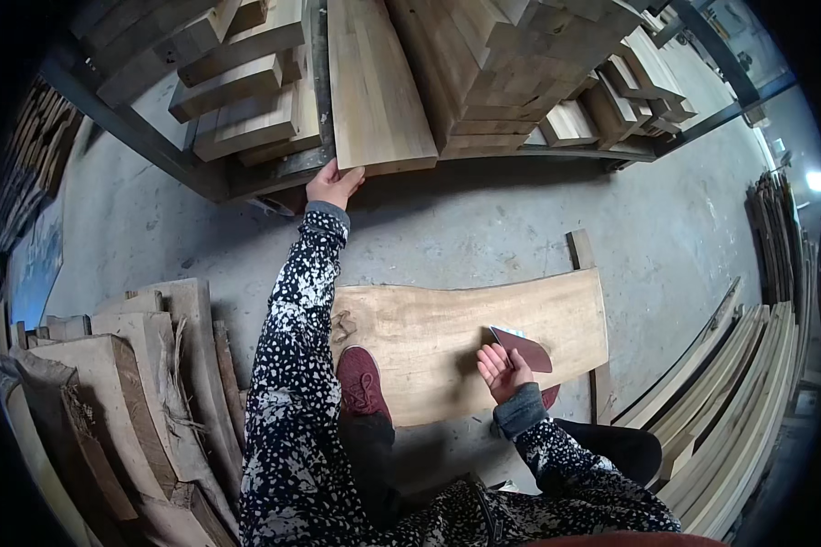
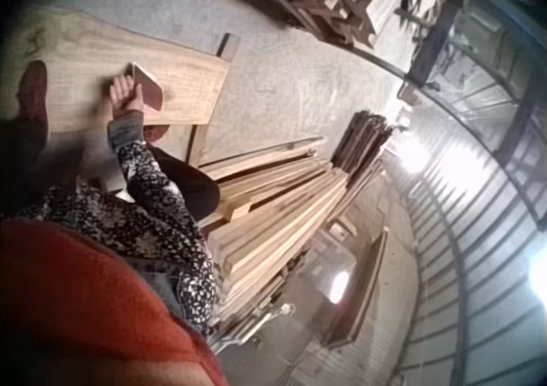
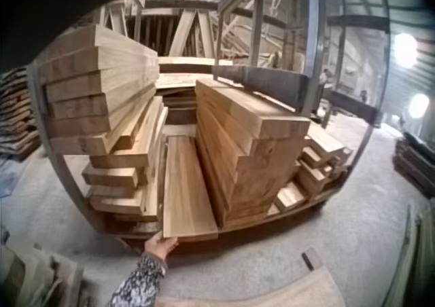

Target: Sanding several wooden planks manually using a piece of sandpaper.

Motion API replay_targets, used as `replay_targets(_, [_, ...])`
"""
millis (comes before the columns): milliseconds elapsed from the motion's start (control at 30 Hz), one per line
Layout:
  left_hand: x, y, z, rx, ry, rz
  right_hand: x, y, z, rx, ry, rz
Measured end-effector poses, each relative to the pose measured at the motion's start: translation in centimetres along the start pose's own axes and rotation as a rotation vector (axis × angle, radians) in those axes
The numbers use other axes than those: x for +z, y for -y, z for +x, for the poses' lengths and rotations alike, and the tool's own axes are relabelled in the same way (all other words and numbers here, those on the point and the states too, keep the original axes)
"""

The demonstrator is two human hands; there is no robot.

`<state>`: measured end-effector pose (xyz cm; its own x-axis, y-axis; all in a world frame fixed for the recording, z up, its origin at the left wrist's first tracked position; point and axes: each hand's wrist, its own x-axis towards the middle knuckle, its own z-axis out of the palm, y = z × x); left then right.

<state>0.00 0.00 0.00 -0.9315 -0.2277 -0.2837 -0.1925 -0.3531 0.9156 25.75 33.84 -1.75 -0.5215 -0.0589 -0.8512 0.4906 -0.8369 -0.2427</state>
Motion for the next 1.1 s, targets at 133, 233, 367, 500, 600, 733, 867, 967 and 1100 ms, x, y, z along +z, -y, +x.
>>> replay_targets(133, [-0.1,1.1,2.7,0.167,-0.011,0.0,-2.0,1.0,-1.0,-0.025,0.011,0.04])
replay_targets(233, [0.9,0.8,2.1,0.359,-0.104,0.538,-3.1,1.3,-1.6,-0.012,-0.017,0.051])
replay_targets(367, [1.0,-2.9,-0.2,0.351,-0.094,1.05,-2.9,1.5,-1.4,-0.01,0.02,0.025])
replay_targets(500, [2.0,-2.2,-0.2,0.806,-0.263,1.316,-2.5,0.9,-0.9,0.0,0.084,-0.047])
replay_targets(600, [3.0,-2.7,-0.3,0.625,-0.143,1.552,-2.8,1.2,0.4,-0.084,0.015,-0.224])
replay_targets(733, [5.6,-4.1,-0.8,0.816,-0.18,1.68,-0.4,4.2,1.9,-0.435,-0.103,-0.651])
replay_targets(867, [10.1,-3.2,-3.9,0.753,0.195,1.115,4.8,8.4,2.3,-0.77,0.018,-0.867])
replay_targets(967, [14.5,0.9,-8.5,0.328,0.573,0.581,9.4,10.9,0.8,-1.271,0.092,-1.712])
replay_targets(1100, [15.8,3.0,-12.0,-0.065,0.664,0.133,12.1,9.9,2.0,-1.437,0.284,-2.37])
